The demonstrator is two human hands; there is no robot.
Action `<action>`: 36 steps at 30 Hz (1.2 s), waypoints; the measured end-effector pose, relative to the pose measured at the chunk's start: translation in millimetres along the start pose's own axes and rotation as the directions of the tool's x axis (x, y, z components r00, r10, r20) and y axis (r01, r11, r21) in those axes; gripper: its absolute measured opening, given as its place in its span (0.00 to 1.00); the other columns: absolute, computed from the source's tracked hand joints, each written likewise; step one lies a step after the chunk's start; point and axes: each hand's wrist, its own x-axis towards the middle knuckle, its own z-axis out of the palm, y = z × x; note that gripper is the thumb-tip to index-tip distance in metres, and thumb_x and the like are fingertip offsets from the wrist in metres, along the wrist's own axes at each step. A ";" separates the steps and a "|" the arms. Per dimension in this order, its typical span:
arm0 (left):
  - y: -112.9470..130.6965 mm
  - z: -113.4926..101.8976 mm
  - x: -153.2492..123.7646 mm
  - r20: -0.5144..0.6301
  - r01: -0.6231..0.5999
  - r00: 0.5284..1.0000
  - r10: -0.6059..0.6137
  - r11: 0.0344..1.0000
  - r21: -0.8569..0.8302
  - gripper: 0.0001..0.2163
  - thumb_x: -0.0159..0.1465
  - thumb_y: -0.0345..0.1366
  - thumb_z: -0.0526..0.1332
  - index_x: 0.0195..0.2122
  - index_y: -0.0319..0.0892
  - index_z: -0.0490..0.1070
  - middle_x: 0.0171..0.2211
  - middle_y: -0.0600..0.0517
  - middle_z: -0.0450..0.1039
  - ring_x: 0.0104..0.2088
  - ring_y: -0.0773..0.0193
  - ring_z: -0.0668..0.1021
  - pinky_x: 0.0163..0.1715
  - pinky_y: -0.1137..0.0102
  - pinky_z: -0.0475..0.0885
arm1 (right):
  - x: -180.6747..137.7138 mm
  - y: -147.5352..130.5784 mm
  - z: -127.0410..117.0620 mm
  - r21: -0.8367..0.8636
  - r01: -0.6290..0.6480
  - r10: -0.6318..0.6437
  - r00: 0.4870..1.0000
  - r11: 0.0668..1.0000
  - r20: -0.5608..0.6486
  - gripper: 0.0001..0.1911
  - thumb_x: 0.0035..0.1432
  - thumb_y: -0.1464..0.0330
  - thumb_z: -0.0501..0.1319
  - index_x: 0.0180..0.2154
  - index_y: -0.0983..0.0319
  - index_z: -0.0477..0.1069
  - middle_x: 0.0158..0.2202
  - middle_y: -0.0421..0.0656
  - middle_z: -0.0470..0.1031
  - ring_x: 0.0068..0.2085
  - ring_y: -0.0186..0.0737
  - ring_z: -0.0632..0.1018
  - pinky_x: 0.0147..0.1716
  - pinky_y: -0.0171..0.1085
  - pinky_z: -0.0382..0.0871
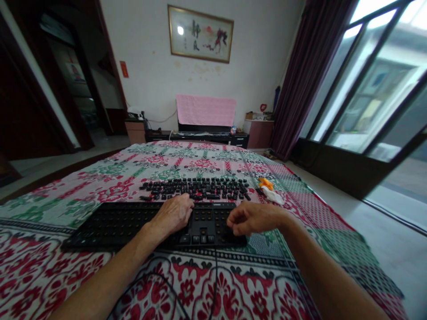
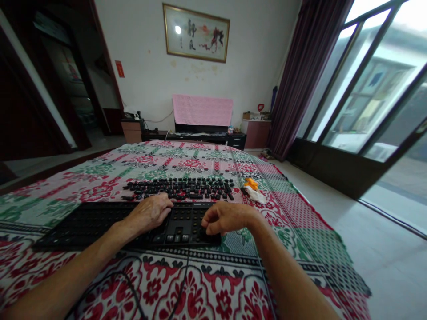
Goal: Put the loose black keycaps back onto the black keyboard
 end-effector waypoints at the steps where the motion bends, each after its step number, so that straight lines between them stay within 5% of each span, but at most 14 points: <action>1: -0.2 0.5 0.2 0.002 0.005 1.000 -0.005 1.000 -0.001 0.12 0.59 0.34 0.46 0.29 0.41 0.69 0.29 0.50 0.65 0.32 0.66 0.70 0.34 0.72 0.63 | 0.2 0.3 -0.1 -0.001 -0.008 0.008 1.000 1.000 0.002 0.09 0.45 0.69 0.56 0.32 0.64 0.66 0.24 0.36 0.63 0.24 0.26 0.64 0.22 0.27 0.59; 14: 0.6 -0.2 0.3 -0.007 -0.003 1.000 0.003 1.000 0.029 0.12 0.58 0.35 0.46 0.31 0.41 0.69 0.29 0.50 0.64 0.32 0.66 0.70 0.33 0.72 0.63 | 5.0 1.2 5.8 -0.236 -0.033 0.009 0.995 0.971 -0.100 0.09 0.41 0.66 0.59 0.28 0.64 0.69 0.23 0.36 0.65 0.24 0.27 0.64 0.23 0.27 0.57; 36: 2.3 -2.7 0.3 0.021 0.017 1.000 -0.017 1.000 0.021 0.12 0.58 0.34 0.46 0.30 0.41 0.69 0.29 0.49 0.65 0.33 0.65 0.70 0.34 0.71 0.64 | 9.9 6.2 10.3 -0.303 -0.084 0.049 0.991 0.949 -0.123 0.13 0.40 0.67 0.60 0.32 0.62 0.71 0.25 0.37 0.70 0.25 0.28 0.66 0.23 0.27 0.58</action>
